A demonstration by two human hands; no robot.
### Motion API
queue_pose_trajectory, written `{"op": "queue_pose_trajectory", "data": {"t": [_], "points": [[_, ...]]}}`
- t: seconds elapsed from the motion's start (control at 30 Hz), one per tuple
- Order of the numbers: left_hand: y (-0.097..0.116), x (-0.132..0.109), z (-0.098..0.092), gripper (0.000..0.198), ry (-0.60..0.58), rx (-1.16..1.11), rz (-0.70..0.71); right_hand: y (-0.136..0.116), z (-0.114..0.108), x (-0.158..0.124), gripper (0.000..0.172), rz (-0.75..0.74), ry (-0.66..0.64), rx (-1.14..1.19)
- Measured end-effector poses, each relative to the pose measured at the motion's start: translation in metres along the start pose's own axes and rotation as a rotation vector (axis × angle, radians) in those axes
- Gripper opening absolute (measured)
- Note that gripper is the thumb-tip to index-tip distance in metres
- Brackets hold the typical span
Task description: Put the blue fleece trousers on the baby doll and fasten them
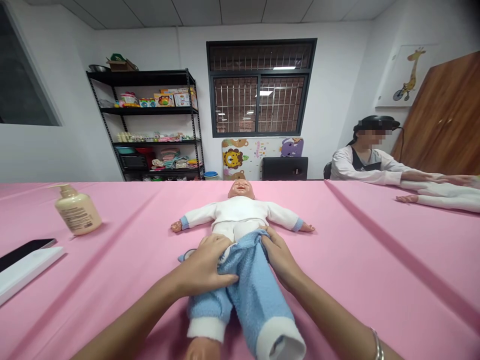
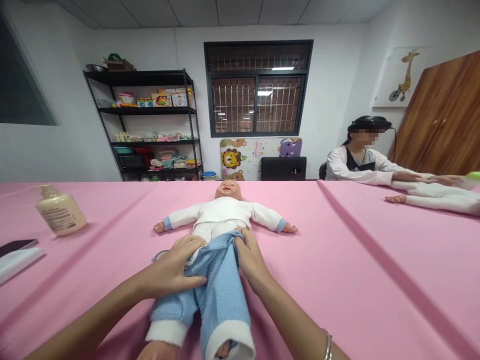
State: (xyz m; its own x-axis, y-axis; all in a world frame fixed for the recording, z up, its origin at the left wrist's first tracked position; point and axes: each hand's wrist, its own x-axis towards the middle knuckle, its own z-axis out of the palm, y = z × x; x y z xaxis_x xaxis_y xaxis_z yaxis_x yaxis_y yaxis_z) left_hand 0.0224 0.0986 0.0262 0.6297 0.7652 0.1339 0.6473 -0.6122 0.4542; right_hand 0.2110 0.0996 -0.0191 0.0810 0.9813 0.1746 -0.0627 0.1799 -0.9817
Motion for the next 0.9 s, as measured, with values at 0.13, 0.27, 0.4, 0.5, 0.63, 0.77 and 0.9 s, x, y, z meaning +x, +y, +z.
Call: {"op": "queue_pose_trajectory", "data": {"t": [0.13, 0.27, 0.4, 0.5, 0.63, 0.77, 0.9], "points": [[0.002, 0.000, 0.003, 0.021, -0.015, -0.027, 0.027, -0.009, 0.004, -0.004, 0.015, 0.065, -0.044, 0.144], [0.001, 0.002, 0.010, 0.014, 0.036, -0.059, 0.060, -0.014, -0.001, -0.004, 0.029, -0.013, -0.177, 0.081], [0.000, 0.002, 0.016, 0.020, 0.182, -0.093, 0.006, -0.020, -0.010, -0.007, 0.059, -0.003, -0.408, 0.063], [0.000, 0.003, 0.019, 0.012, 0.274, -0.113, -0.046, -0.024, -0.011, -0.010, 0.068, -0.018, -0.494, 0.026], [0.001, 0.003, 0.021, 0.012, 0.348, -0.110, -0.089, -0.024, -0.007, -0.009, 0.039, -0.036, -0.415, 0.029], [0.001, 0.003, 0.022, 0.027, 0.371, -0.136, -0.102, -0.016, -0.004, -0.004, 0.033, 0.055, -0.228, 0.019], [-0.002, 0.004, 0.022, 0.045, 0.336, -0.171, -0.059, -0.011, -0.003, -0.003, 0.034, 0.088, -0.145, -0.001]]}}
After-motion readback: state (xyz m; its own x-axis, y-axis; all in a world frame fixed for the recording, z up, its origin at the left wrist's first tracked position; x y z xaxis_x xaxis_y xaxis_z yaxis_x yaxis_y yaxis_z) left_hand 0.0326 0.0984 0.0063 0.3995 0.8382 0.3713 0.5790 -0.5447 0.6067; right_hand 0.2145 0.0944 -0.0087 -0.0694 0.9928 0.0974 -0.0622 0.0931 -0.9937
